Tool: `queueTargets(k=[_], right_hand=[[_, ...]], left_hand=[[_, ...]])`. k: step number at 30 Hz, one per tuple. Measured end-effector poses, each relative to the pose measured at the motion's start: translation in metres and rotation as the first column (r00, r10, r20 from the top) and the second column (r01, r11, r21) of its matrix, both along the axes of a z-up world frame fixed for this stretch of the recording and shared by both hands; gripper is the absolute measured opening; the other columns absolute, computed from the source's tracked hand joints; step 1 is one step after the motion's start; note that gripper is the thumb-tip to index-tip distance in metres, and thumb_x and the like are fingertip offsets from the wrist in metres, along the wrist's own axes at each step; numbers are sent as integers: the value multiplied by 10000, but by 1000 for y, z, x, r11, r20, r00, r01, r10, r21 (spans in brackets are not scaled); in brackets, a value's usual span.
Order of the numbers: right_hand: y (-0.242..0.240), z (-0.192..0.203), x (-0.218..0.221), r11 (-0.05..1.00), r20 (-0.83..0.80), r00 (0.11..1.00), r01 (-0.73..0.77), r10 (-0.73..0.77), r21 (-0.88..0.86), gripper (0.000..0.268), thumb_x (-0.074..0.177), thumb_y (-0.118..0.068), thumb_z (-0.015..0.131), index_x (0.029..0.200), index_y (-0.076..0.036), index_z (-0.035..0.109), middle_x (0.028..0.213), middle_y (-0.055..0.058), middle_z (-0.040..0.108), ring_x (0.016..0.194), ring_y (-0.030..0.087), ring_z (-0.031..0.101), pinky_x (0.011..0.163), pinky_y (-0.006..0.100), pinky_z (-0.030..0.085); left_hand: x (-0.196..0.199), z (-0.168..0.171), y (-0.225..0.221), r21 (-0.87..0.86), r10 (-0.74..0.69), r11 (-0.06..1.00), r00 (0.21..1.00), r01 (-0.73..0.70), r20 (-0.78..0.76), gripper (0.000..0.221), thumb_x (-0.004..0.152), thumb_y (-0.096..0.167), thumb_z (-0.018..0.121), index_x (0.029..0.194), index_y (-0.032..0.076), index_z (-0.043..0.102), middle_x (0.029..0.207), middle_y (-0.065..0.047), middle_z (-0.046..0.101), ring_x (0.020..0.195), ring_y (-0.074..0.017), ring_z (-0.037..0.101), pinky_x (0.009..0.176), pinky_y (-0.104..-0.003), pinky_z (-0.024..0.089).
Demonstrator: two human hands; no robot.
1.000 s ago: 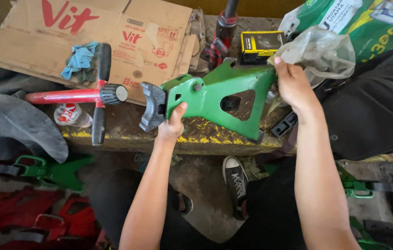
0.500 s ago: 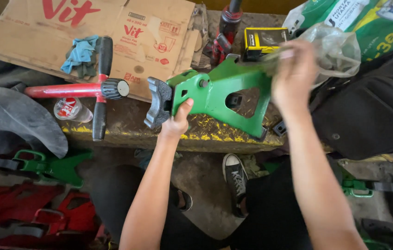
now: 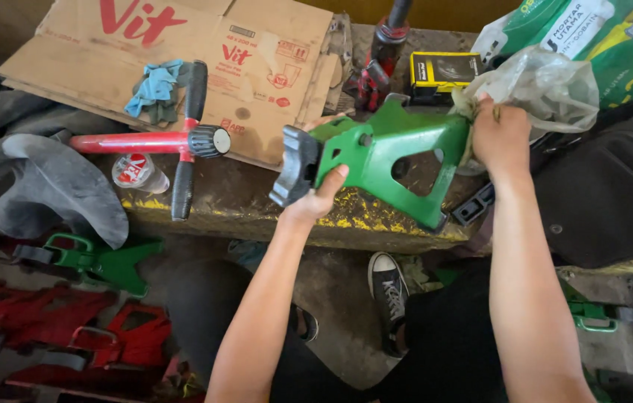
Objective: Cleaning a green mechanical jack stand using a rag and cleaning solution in a workshop.
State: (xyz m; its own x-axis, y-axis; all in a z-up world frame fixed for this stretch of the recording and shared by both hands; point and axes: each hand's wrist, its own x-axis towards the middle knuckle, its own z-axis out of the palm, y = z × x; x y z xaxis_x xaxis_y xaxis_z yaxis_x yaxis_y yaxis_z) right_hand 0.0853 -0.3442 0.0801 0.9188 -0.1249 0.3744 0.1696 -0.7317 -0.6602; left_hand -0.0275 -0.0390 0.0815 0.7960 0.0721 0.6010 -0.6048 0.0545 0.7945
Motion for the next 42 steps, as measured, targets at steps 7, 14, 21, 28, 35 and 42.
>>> queueTargets(k=[7,14,21,28,35,42], right_hand=[[-4,13,-19,969,86,994,-41,63,-243,444,1182,-229,523,880,55,681,845,316,638,823,512,635,765,568,491],[0,12,-36,970,139,982,-92,126,-225,205,1084,-139,538,1121,22,660,937,323,667,911,514,645,780,561,518],[37,-33,-73,977,-125,980,-173,157,-124,256,1036,-163,478,1108,14,648,929,306,675,872,492,672,765,565,519],[44,-88,-47,999,76,997,16,-12,-52,367,1082,-248,472,931,25,664,831,336,640,855,530,638,720,598,488],[58,-121,-70,875,85,967,178,-241,450,476,1165,-308,448,881,61,548,777,326,526,736,508,502,641,524,408],[54,-39,-91,979,-153,967,202,-204,-31,563,1097,-387,403,807,22,660,806,329,667,831,530,648,746,607,479]], left_hand=[[5,-4,-1,33,-18,999,1000,18,22,618,893,205,734,1428,-1,501,1421,-123,607,1303,-231,592,1130,-376,486],[17,-61,-2,108,236,965,971,-239,42,528,1024,206,656,1457,-40,483,1421,-175,604,1360,-280,541,1208,-424,363],[15,-43,-8,-78,322,942,944,-327,-78,420,999,194,652,1352,-25,589,1300,-161,671,1180,-297,647,1047,-405,510],[12,-39,-8,-1,477,879,878,-477,37,434,979,165,658,1353,-29,554,1318,-177,636,1196,-320,616,1055,-426,470],[11,-44,-13,68,455,886,888,-459,64,355,956,172,657,1259,-9,620,1198,-180,670,1084,-341,647,974,-440,496],[12,-32,-12,0,375,927,927,-375,-16,319,966,202,649,1217,5,658,1126,-137,727,998,-289,705,889,-403,558]])
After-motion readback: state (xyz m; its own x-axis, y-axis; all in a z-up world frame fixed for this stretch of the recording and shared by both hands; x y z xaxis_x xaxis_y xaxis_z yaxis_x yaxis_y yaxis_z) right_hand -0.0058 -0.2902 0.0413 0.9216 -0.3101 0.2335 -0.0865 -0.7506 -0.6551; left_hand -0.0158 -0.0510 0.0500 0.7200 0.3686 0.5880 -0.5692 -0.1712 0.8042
